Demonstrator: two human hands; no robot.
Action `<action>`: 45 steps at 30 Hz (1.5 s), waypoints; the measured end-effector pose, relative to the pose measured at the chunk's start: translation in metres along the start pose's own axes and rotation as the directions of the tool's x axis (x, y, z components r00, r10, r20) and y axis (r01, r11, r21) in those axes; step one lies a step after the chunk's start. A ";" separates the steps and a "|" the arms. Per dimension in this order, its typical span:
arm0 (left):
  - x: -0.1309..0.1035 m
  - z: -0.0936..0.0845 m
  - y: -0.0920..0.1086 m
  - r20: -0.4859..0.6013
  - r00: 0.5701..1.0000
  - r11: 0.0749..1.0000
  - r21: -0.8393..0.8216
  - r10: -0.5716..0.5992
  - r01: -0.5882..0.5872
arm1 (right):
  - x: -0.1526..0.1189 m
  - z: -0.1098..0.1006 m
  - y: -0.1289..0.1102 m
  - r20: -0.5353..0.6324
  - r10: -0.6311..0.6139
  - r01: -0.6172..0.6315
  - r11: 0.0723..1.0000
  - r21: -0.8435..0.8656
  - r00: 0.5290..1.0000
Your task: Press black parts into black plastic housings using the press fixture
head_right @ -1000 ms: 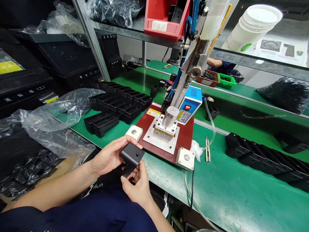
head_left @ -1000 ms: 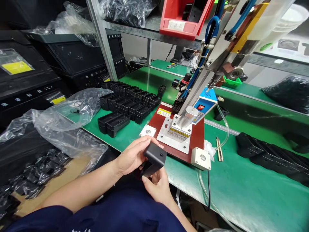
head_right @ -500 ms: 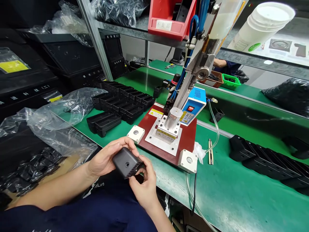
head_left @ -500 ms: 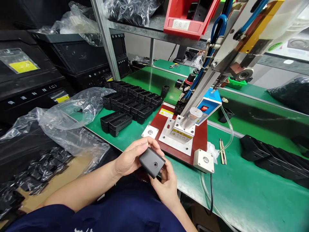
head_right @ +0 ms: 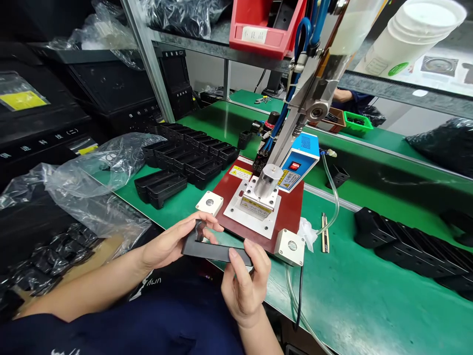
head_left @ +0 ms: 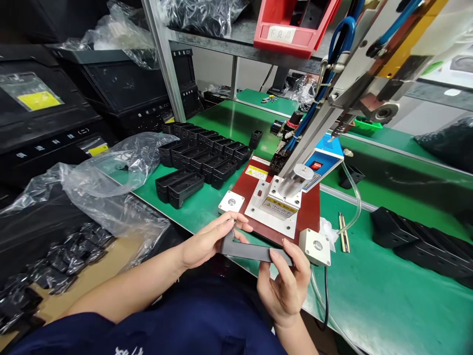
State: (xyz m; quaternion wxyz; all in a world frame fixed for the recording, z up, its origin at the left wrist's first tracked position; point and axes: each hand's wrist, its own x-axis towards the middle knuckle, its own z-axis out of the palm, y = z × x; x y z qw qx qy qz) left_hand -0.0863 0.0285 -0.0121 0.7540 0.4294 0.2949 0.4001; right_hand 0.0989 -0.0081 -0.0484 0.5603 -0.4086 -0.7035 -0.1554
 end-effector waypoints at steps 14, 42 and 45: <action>0.001 -0.016 -0.019 0.228 0.940 0.952 0.111 0.254 -0.284 | -0.002 -0.022 -0.016 0.063 0.206 -0.215 0.928 0.305 0.977; 0.015 -0.025 -0.023 0.149 0.987 0.992 0.101 0.062 -0.077 | 0.006 -0.025 0.014 0.239 0.134 -0.199 0.942 0.272 0.962; 0.018 -0.018 -0.015 0.165 0.986 0.995 0.099 -0.004 -0.013 | 0.008 -0.032 0.023 0.249 0.061 -0.134 0.948 0.288 0.967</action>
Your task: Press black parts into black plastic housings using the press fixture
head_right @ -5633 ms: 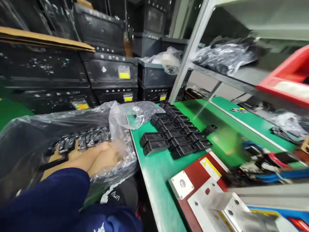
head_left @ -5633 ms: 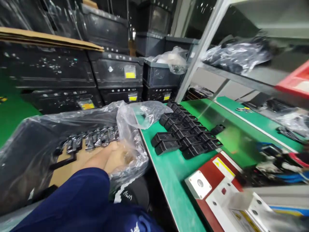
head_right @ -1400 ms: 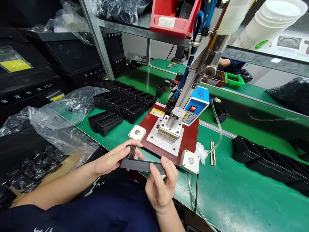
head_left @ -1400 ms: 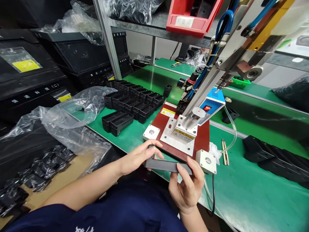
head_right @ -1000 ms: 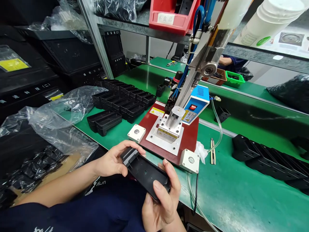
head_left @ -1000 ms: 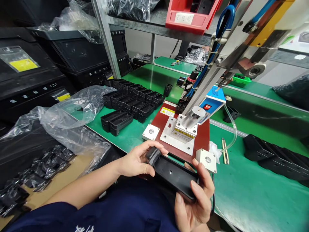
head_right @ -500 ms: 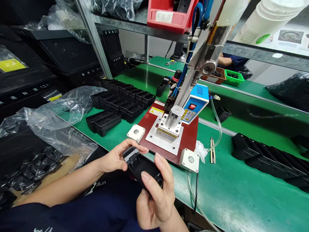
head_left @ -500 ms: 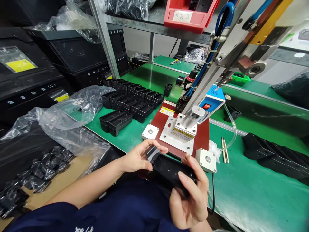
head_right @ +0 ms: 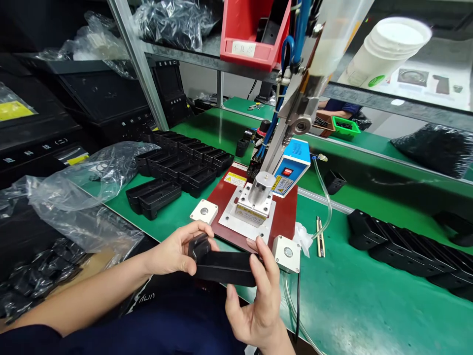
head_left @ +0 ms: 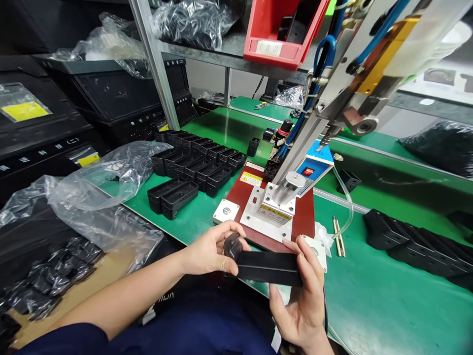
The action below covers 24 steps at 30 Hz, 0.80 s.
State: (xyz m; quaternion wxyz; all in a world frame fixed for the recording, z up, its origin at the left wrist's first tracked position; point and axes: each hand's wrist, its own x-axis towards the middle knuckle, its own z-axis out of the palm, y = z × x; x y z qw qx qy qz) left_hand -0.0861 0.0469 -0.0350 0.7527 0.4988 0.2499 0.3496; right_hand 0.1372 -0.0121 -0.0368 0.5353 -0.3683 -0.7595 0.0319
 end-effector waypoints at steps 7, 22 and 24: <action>0.013 0.020 0.024 0.046 0.987 0.988 -0.025 -0.152 0.154 | 0.018 -0.027 0.018 0.184 -0.162 0.215 0.924 -0.315 0.969; 0.118 0.033 0.085 -0.114 0.833 0.664 0.665 0.541 -0.340 | 0.110 -0.025 0.070 -0.146 0.255 -0.285 0.929 -0.238 0.956; 0.138 0.031 0.086 -0.157 0.804 0.665 0.663 0.573 -0.344 | 0.122 -0.026 0.079 -0.179 0.279 -0.316 0.920 -0.231 0.944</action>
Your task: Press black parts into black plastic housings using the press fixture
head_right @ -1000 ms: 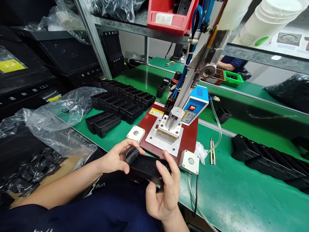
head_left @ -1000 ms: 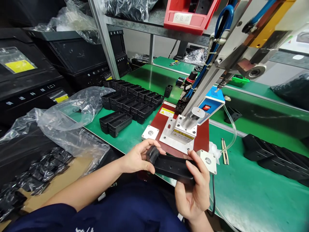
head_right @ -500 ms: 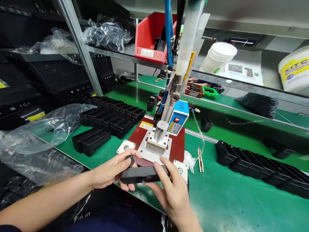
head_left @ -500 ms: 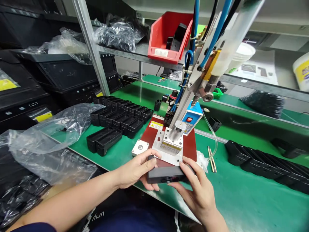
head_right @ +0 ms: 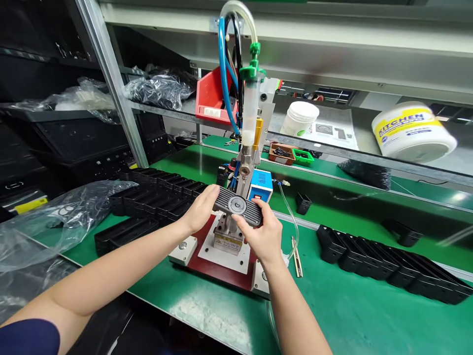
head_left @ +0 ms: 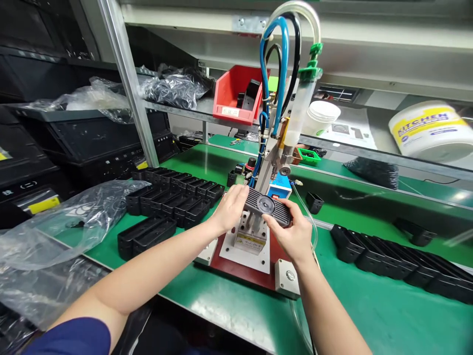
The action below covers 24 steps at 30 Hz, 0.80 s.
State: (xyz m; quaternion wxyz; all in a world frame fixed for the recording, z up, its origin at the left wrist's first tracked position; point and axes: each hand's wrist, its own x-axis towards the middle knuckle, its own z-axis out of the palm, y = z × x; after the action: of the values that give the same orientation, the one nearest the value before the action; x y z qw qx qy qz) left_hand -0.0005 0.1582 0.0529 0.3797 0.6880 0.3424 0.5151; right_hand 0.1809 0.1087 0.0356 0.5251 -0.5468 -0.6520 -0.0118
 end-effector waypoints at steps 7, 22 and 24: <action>0.013 0.016 -0.022 -0.017 0.995 0.991 -0.090 -0.097 0.095 | 0.007 0.003 0.006 0.066 0.043 -0.044 0.999 0.010 0.997; 0.020 0.015 -0.039 0.106 0.991 0.978 -0.186 -0.077 0.096 | -0.003 0.006 0.006 0.032 -0.127 0.131 0.980 -0.148 0.991; 0.020 0.015 -0.042 0.103 0.991 0.977 -0.188 -0.082 0.100 | -0.008 0.010 0.006 0.034 -0.095 0.099 0.987 -0.125 0.995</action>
State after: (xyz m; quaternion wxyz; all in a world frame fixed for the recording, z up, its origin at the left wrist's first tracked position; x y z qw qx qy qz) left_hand 0.0156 0.1930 0.0226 0.4836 0.6550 0.3036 0.4949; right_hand 0.1775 0.1112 0.0228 0.4789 -0.5467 -0.6832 -0.0711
